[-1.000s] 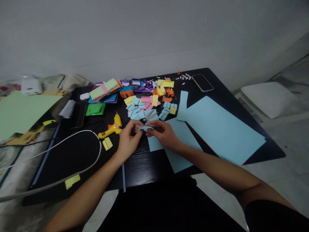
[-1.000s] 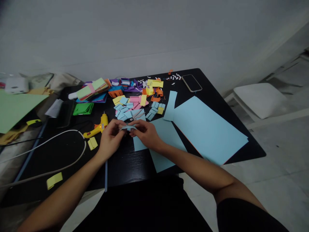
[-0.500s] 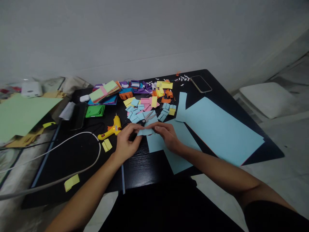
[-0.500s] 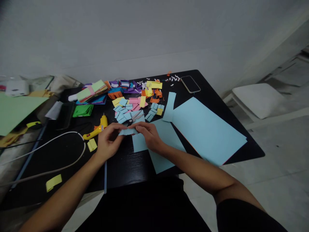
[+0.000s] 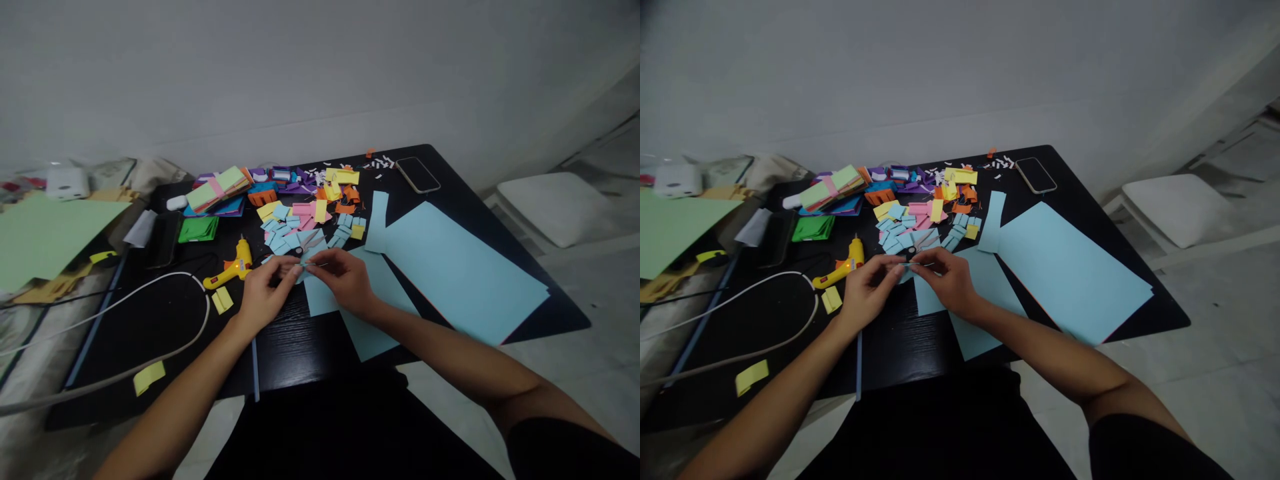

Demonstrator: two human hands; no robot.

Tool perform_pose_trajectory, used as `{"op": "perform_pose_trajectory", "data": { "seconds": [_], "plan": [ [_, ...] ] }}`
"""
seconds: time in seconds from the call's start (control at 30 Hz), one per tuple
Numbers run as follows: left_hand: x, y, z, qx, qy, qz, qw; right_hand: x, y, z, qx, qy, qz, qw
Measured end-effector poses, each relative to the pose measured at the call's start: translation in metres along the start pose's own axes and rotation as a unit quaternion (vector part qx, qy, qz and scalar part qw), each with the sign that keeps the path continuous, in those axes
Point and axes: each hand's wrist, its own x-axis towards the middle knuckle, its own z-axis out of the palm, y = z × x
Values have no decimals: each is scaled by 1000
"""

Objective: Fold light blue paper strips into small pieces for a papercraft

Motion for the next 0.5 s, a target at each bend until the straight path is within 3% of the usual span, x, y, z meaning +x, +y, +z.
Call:
{"op": "perform_pose_trajectory", "data": {
  "seconds": [0.17,0.37,0.5],
  "plan": [
    [-1,-2,1,36,4,8,999,-1,-1,1,-11,6,-2,1000],
    [-1,-3,0,59,12,34,998,6,0,-2,17,-56,62,996],
    [0,-1,0,60,7,36,998,5,0,-2,18,-54,67,996]
  ]
}}
